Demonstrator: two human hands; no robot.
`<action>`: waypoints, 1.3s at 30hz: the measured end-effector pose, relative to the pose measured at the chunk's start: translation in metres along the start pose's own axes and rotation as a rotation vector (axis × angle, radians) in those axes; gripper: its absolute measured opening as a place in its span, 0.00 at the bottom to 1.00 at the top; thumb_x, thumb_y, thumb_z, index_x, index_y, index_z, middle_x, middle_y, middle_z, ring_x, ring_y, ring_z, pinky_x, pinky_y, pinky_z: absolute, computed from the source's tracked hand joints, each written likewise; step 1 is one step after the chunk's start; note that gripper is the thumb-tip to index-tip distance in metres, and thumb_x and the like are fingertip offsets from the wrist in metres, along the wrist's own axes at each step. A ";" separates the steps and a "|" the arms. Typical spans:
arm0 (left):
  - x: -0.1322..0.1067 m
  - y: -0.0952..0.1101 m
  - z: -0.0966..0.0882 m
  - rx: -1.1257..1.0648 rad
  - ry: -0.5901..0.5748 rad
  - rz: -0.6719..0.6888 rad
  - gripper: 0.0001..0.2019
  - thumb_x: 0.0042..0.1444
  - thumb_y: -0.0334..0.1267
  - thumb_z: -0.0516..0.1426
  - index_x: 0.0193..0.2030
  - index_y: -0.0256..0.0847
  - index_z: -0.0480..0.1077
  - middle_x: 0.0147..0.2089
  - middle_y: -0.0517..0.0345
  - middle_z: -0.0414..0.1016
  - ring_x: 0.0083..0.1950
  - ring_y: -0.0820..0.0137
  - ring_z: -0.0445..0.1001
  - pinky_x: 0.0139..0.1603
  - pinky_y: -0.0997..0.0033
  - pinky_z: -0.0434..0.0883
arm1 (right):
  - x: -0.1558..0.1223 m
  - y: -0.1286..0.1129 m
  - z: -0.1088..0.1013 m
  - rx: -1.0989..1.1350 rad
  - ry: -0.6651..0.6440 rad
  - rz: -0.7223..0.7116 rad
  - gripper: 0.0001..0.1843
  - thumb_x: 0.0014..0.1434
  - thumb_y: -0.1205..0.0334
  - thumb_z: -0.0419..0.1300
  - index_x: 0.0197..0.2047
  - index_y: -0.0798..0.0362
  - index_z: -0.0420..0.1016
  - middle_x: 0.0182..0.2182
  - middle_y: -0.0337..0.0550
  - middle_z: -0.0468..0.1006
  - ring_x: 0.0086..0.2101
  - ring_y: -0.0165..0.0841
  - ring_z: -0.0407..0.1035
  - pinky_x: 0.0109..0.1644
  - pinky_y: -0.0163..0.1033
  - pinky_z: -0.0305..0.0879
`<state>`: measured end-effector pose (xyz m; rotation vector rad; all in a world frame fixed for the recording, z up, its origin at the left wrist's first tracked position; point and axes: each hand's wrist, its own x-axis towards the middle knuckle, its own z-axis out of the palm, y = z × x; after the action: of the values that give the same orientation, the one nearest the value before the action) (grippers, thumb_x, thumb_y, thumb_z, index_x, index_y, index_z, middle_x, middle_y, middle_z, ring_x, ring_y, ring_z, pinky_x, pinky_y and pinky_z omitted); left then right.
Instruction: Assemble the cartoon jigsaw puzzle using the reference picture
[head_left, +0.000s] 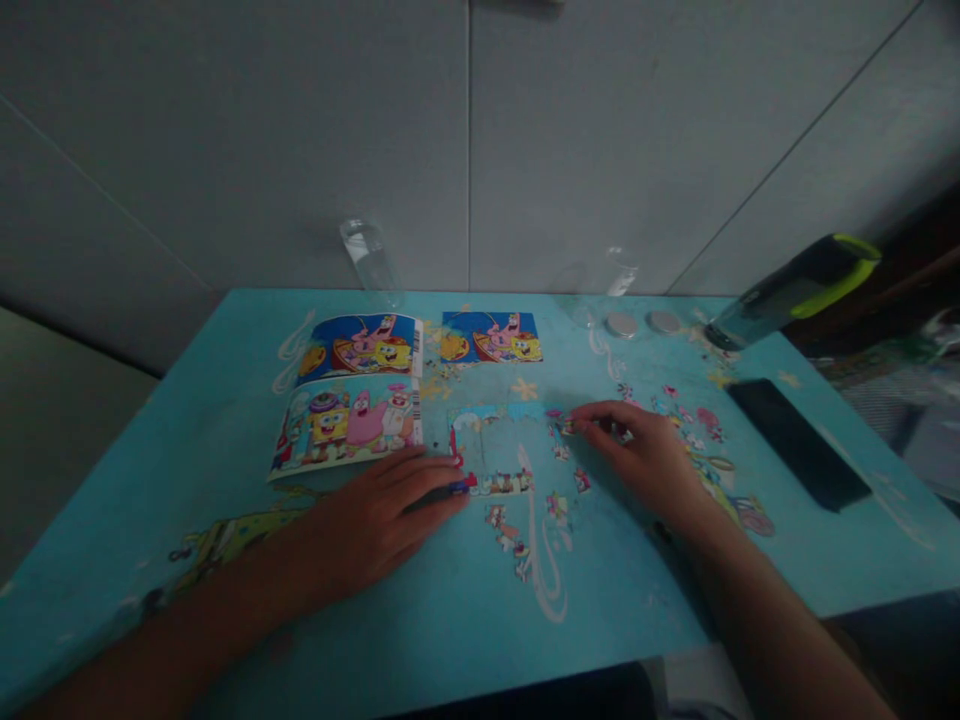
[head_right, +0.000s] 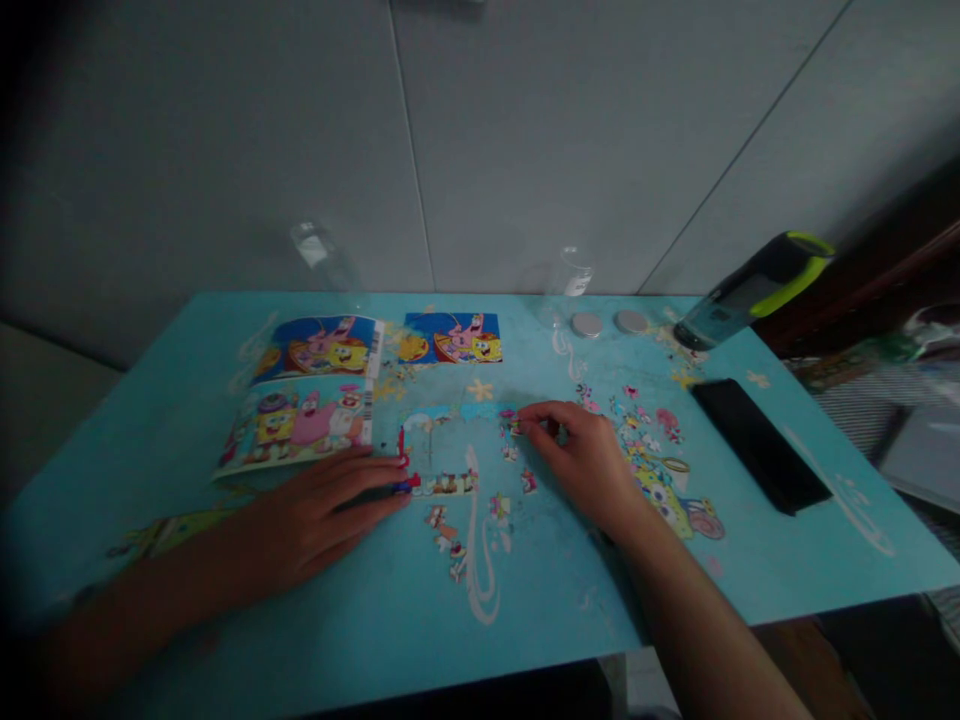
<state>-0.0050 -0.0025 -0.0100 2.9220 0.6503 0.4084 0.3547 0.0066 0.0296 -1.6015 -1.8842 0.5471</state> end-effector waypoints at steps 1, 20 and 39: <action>0.001 0.000 -0.001 -0.002 0.001 -0.001 0.25 0.69 0.29 0.52 0.71 0.45 0.64 0.68 0.45 0.68 0.69 0.58 0.65 0.72 0.43 0.65 | -0.001 0.000 0.001 0.010 -0.014 0.001 0.11 0.67 0.56 0.60 0.44 0.48 0.83 0.39 0.43 0.85 0.34 0.36 0.76 0.38 0.41 0.70; 0.007 0.004 -0.006 -0.039 0.013 -0.022 0.24 0.68 0.29 0.53 0.69 0.45 0.65 0.64 0.46 0.71 0.67 0.58 0.68 0.71 0.42 0.65 | -0.001 -0.012 0.027 -0.079 -0.116 -0.229 0.09 0.67 0.61 0.61 0.45 0.47 0.84 0.41 0.44 0.85 0.41 0.39 0.78 0.49 0.47 0.73; 0.010 0.006 -0.013 -0.030 0.029 0.004 0.22 0.68 0.28 0.52 0.68 0.42 0.67 0.62 0.45 0.72 0.66 0.58 0.69 0.68 0.45 0.69 | -0.020 -0.019 -0.010 -0.107 -0.516 -0.289 0.09 0.61 0.53 0.71 0.44 0.43 0.80 0.40 0.38 0.80 0.44 0.37 0.74 0.51 0.45 0.69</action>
<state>0.0027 -0.0024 0.0057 2.8949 0.6360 0.4572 0.3488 -0.0168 0.0459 -1.2932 -2.5105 0.7973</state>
